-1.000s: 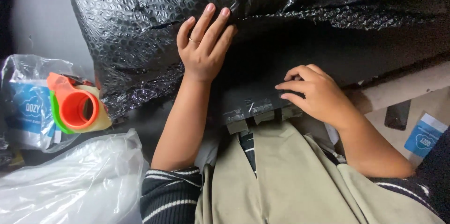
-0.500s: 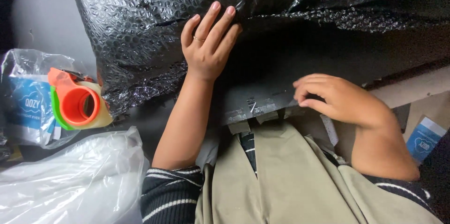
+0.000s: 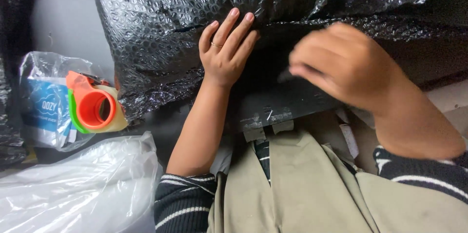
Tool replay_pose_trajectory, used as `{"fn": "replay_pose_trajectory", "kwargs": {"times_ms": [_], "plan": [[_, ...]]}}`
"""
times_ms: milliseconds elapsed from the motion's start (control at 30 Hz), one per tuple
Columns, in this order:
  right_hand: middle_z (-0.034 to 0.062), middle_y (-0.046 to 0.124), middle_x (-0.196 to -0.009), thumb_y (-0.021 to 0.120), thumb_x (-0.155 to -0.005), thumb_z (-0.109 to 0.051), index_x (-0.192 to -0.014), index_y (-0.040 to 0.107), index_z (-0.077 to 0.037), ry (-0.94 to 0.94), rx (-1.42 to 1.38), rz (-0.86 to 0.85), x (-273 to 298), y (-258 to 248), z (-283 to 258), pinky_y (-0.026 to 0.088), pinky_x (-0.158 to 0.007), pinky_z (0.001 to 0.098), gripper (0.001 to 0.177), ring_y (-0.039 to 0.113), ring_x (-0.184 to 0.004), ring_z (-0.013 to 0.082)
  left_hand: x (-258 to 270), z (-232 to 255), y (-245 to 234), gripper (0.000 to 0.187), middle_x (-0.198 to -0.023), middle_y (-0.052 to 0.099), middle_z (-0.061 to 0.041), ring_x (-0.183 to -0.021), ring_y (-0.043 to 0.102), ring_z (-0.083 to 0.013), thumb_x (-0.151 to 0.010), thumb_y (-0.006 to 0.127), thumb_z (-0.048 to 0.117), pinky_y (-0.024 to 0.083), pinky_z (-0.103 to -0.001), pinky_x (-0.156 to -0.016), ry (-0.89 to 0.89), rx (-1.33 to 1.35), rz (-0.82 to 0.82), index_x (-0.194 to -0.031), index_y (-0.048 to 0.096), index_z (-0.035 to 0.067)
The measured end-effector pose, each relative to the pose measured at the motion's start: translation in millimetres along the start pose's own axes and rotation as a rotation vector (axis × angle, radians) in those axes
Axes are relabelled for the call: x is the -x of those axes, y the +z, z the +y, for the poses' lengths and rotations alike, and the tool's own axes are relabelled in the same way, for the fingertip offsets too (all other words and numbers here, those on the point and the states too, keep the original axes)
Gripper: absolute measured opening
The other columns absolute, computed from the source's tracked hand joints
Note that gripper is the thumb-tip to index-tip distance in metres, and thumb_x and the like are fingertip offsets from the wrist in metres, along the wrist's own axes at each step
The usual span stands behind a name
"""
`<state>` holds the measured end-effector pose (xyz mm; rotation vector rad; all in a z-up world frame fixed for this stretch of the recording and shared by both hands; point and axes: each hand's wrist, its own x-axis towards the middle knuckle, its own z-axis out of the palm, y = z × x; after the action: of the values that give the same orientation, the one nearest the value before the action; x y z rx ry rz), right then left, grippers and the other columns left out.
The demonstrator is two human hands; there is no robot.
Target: Preparing tape strips and wrapping an object in black bubble wrap for packaging.
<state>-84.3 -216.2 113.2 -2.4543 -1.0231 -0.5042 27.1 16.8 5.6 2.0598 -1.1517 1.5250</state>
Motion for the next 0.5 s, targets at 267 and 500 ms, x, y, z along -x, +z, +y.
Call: {"fn": "replay_pose_trajectory", "kwargs": {"times_ms": [267, 500], "plan": [[-0.0015, 0.052, -0.084, 0.065, -0.103, -0.003, -0.096, 0.058, -0.018, -0.076, 0.573, 0.037, -48, 49, 50, 0.042, -0.079, 0.0327, 0.019, 0.055, -0.073, 0.0192, -2, 0, -5, 0.013, -0.123, 0.073, 0.001, -0.121, 0.067, -0.0224, -0.106, 0.063, 0.016, 0.039, -0.036, -0.109, 0.008, 0.011, -0.011, -0.101, 0.075, 0.020], [0.0154, 0.058, -0.130, 0.097, -0.089, 0.003, -0.137, 0.057, -0.012, -0.050, 0.452, 0.311, -19, 65, 52, 0.046, -0.091, 0.0463, 0.064, 0.060, -0.114, 0.0350, 1, -1, -4, 0.009, -0.125, 0.073, 0.003, -0.122, 0.066, -0.0203, -0.106, 0.068, 0.020, 0.038, -0.034, -0.109, -0.026, 0.021, -0.046, -0.102, 0.075, 0.022]]}}
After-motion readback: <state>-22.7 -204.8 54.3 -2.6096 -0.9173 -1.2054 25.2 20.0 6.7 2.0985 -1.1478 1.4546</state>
